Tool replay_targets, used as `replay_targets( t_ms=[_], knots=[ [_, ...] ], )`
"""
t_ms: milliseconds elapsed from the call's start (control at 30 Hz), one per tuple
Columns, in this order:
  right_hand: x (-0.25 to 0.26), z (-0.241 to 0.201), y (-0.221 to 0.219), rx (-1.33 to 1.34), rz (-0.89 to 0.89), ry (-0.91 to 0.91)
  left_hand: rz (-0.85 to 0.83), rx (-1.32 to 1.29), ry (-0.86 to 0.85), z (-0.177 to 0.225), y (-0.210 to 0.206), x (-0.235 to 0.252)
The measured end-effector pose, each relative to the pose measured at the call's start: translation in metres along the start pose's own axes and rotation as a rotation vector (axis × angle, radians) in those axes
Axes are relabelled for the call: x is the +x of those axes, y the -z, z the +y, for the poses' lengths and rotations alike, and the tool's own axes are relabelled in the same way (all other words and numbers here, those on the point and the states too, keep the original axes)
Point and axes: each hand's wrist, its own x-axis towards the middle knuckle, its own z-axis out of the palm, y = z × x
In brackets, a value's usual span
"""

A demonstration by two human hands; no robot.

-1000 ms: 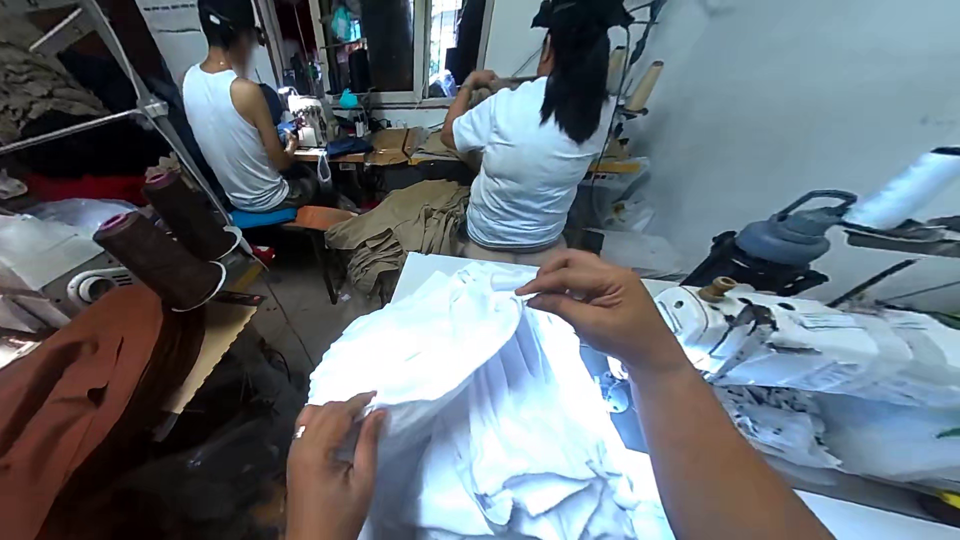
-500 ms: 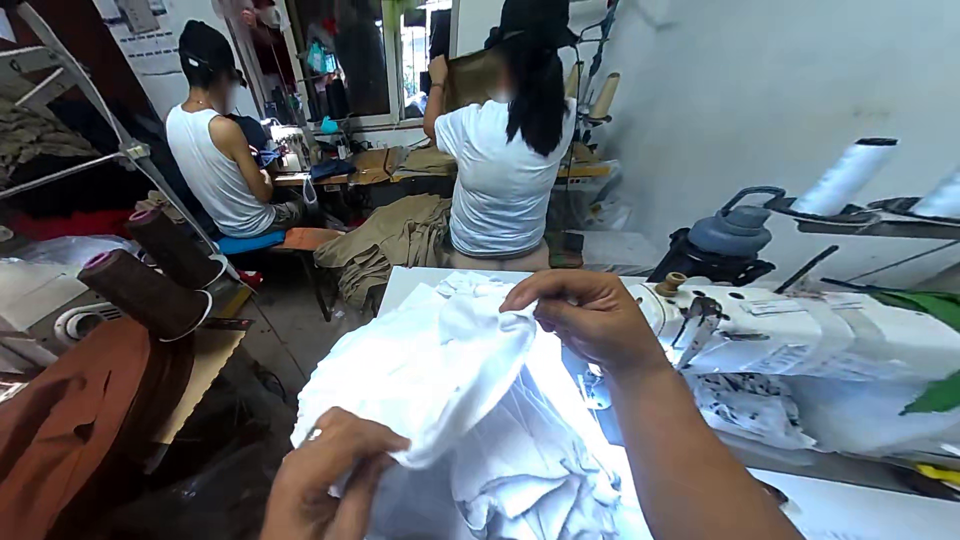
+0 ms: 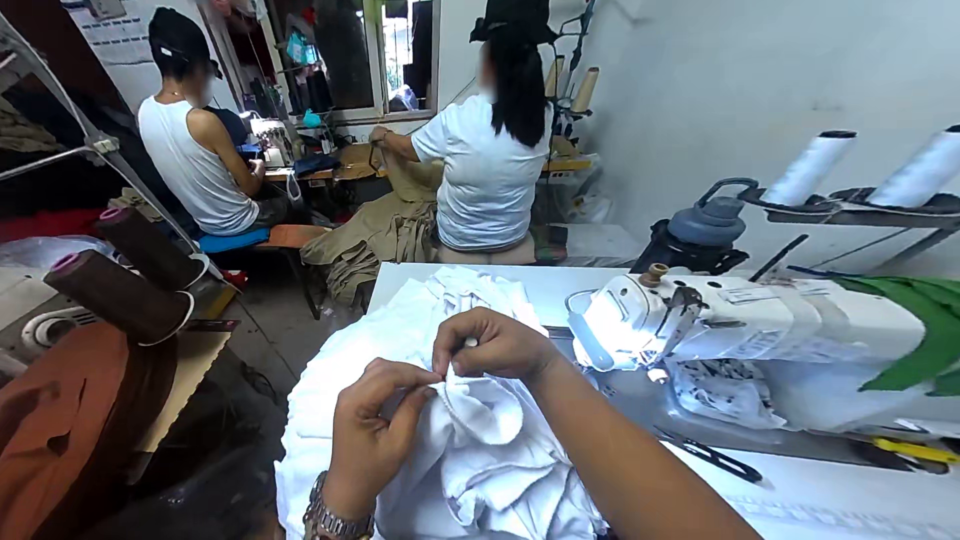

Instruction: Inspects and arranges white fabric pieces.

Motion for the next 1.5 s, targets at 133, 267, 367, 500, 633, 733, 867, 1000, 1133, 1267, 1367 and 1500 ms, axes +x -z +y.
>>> replay_targets(
  t_ms=[133,267,367,500,633,733,867,1000,1133,1267,1367,1500],
  knots=[
    [0.001,0.003,0.001,0.018,0.01,0.009,0.001,0.017,0.022,-0.002,-0.001,0.0],
    [0.002,0.003,-0.004,-0.045,0.048,-0.064,0.019,0.015,0.018,-0.004,-0.003,0.0],
    [0.002,0.007,-0.007,-0.038,0.066,-0.115,0.018,0.004,0.063,-0.002,-0.002,0.001],
    [0.003,0.008,-0.011,-0.016,0.093,-0.157,0.036,0.005,0.09,-0.003,0.0,-0.001],
    [0.007,0.003,-0.021,-0.15,0.254,-0.18,0.105,0.087,0.116,-0.003,0.001,-0.003],
    [0.007,-0.012,-0.027,-0.453,0.499,-0.062,0.18,0.109,0.165,-0.007,0.001,-0.005],
    [-0.019,-0.044,-0.036,-0.778,0.354,0.099,0.249,0.076,0.18,-0.008,0.009,-0.004],
    [-0.03,-0.036,-0.07,-1.219,0.324,0.007,0.236,0.081,0.152,-0.007,0.009,-0.001],
    [-0.028,-0.033,-0.076,-1.257,0.387,0.001,0.235,0.085,0.148,-0.005,0.012,-0.002],
    [-0.034,-0.041,-0.074,-1.039,0.562,0.022,0.231,0.017,0.127,-0.008,0.023,-0.003],
    [-0.033,-0.036,-0.078,-0.935,0.696,-0.004,0.229,-0.124,0.126,-0.007,0.013,-0.003],
    [-0.032,-0.026,-0.087,-0.746,0.9,-0.077,0.247,-0.419,0.202,0.002,-0.001,-0.002]
  ],
)
